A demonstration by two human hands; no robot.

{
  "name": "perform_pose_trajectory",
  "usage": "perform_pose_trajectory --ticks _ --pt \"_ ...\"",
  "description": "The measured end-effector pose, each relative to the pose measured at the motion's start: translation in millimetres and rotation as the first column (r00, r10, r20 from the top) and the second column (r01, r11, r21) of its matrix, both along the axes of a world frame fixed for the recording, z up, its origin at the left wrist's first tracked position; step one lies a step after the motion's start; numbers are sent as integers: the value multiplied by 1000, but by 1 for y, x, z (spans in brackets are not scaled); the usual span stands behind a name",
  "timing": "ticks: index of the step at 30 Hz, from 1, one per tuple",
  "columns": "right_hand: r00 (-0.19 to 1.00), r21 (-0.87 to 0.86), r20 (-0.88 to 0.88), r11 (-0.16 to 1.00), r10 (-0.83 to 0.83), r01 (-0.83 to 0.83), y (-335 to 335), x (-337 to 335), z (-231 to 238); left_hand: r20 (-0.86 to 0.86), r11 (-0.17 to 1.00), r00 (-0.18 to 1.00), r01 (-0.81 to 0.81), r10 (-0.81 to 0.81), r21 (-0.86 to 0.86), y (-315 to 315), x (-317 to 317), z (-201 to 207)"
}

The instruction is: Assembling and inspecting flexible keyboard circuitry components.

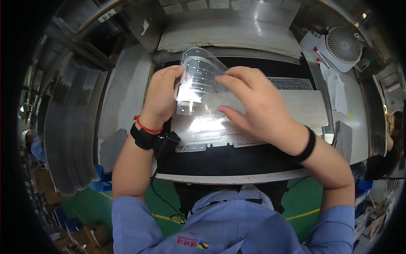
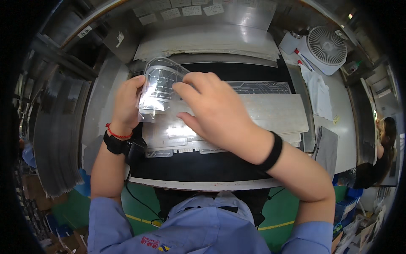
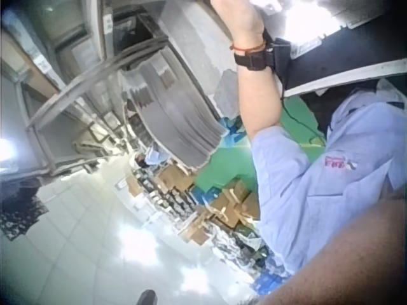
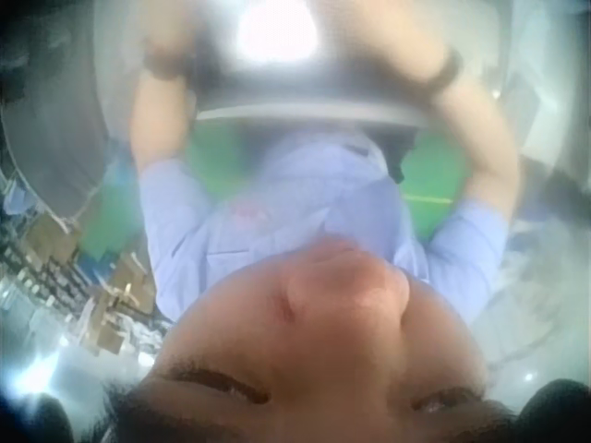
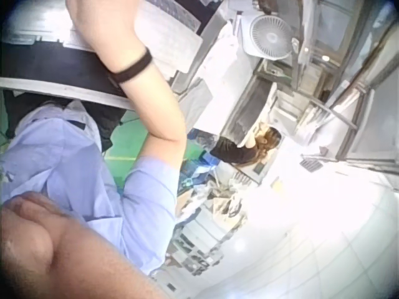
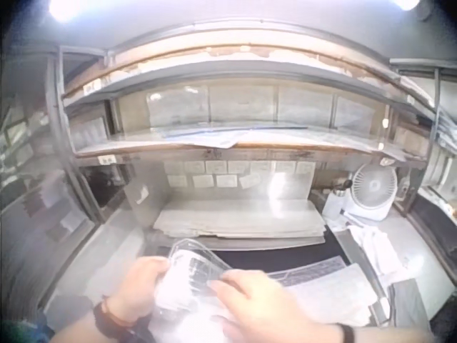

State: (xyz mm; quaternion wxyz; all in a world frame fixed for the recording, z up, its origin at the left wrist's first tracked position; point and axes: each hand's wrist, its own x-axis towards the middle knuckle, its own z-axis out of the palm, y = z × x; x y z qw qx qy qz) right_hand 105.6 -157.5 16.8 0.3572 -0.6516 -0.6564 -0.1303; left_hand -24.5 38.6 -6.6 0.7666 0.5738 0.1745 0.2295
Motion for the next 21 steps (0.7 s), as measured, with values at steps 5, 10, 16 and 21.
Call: perform_pose_trajectory --ticks 5,10,16,21 --pt "997 128 6 989 -74 72 29 -6 -14 65 997 997 46 -42 -57 9 -5 -6" --pt "805 56 -592 994 -38 89 27 3 4 106 997 991 78 -76 -10 8 -9 3" --pt "449 31 -893 997 -6 75 13 4 53 121 997 991 -69 64 40 9 -6 -1" --pt "464 126 -884 987 65 102 4 3 77 100 991 992 -86 76 103 3 -9 5"
